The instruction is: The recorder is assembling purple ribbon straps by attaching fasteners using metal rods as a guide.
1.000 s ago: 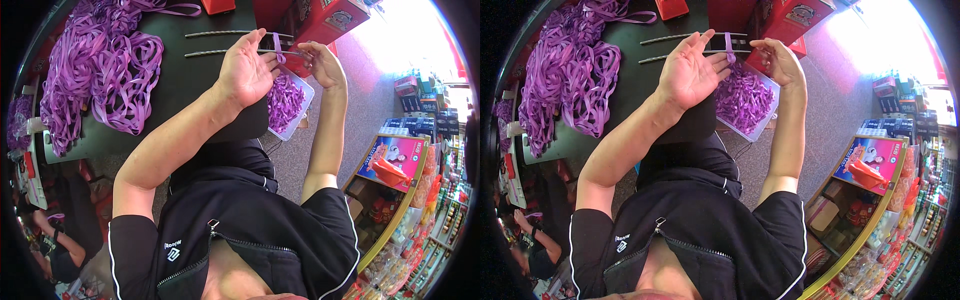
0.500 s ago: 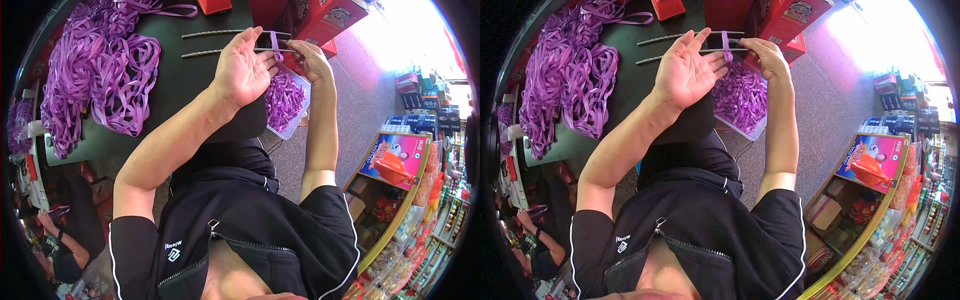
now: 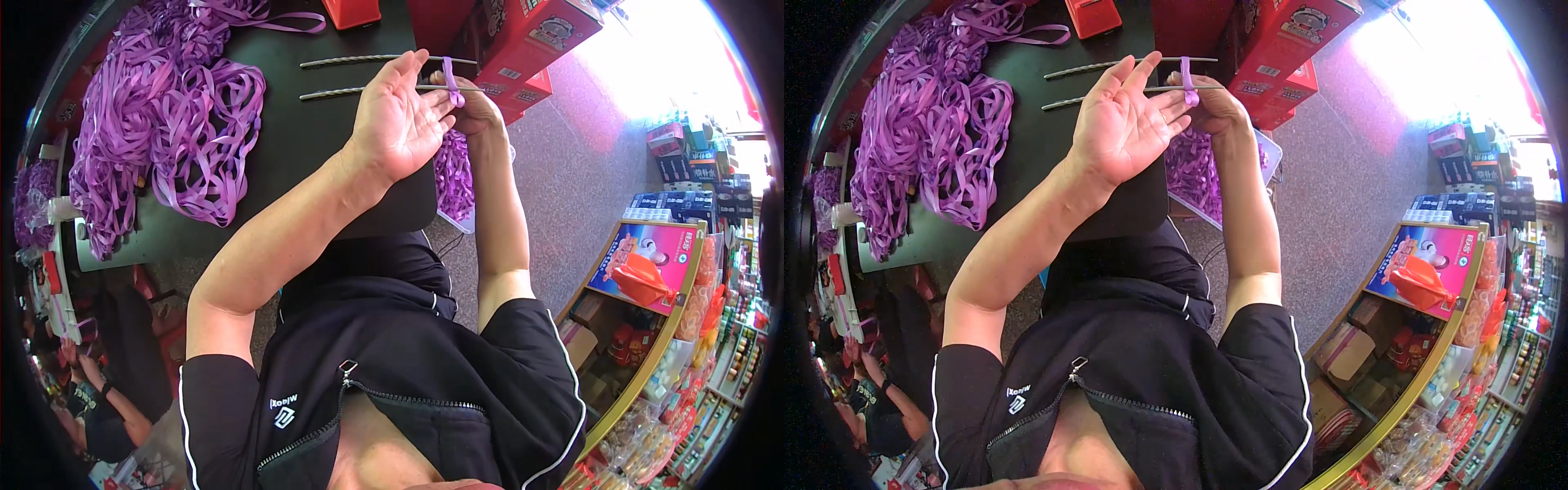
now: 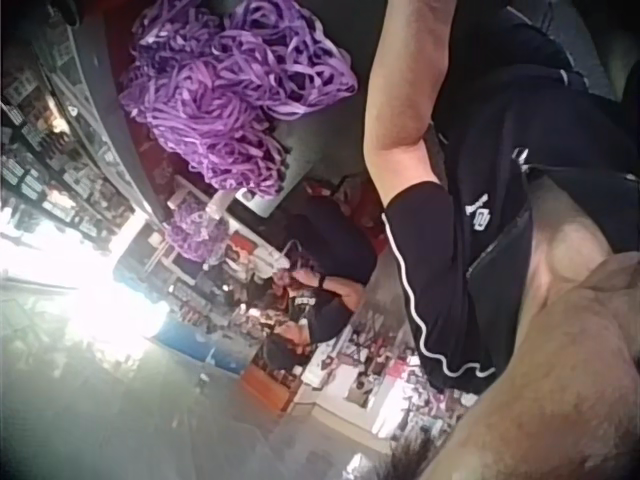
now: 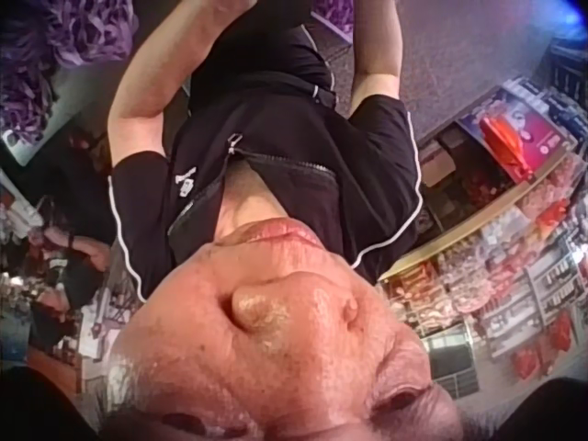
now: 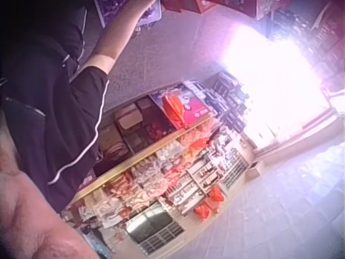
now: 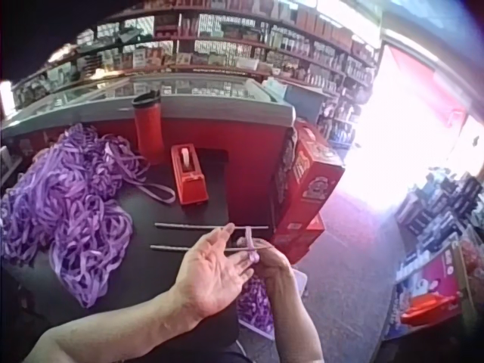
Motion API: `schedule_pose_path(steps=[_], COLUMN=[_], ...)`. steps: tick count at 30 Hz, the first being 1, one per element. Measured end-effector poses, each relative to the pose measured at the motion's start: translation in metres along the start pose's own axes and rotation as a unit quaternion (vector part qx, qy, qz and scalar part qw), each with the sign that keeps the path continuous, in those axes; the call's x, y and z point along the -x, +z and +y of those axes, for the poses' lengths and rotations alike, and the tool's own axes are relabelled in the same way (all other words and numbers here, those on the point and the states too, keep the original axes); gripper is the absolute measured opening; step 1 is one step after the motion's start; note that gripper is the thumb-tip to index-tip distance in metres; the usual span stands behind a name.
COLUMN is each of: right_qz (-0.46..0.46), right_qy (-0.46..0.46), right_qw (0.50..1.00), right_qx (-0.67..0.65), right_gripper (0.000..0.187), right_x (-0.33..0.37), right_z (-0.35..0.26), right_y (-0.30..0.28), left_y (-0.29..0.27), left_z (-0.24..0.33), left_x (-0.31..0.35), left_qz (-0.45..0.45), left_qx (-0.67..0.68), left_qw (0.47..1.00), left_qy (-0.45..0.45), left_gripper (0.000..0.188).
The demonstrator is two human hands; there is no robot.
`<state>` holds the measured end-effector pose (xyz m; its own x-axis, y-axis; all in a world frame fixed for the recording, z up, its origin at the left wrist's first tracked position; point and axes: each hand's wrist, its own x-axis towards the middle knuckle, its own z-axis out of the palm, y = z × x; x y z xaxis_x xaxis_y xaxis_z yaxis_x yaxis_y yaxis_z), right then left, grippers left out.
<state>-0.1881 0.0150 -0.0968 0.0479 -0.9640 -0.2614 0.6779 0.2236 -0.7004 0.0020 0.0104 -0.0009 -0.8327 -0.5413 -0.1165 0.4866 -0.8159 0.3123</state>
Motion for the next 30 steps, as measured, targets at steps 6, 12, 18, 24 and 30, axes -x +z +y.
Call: schedule_pose_path(steps=[6,12,18,24,30], right_qz=[-0.088,-0.082,0.081,0.278,0.289], right_qy=[-0.042,-0.032,-0.018,-0.304,-0.213], right_qw=[0.988,0.979,0.965,0.79,0.626], right_qx=[-0.123,-0.186,0.25,0.454,0.692], right_gripper=[0.016,0.024,0.039,0.037,0.037], right_x=[-0.009,-0.016,0.025,0.061,0.058], right_z=[0.013,0.035,-0.005,-0.04,-0.042], right_y=[0.013,-0.003,-0.001,0.057,0.109], left_y=[-0.003,-0.004,0.003,0.004,0.004], left_z=[0.003,0.0,0.0,-0.002,0.001], left_x=[0.0,-0.001,0.001,0.004,0.002], left_qz=[0.001,0.006,0.024,-0.025,0.022], left_qx=[0.004,-0.005,0.01,0.016,0.019], left_qw=[1.0,1.0,1.0,0.999,0.999], left_qy=[0.005,0.005,-0.001,0.017,0.016], left_gripper=[0.068,0.07,0.075,0.078,0.074])
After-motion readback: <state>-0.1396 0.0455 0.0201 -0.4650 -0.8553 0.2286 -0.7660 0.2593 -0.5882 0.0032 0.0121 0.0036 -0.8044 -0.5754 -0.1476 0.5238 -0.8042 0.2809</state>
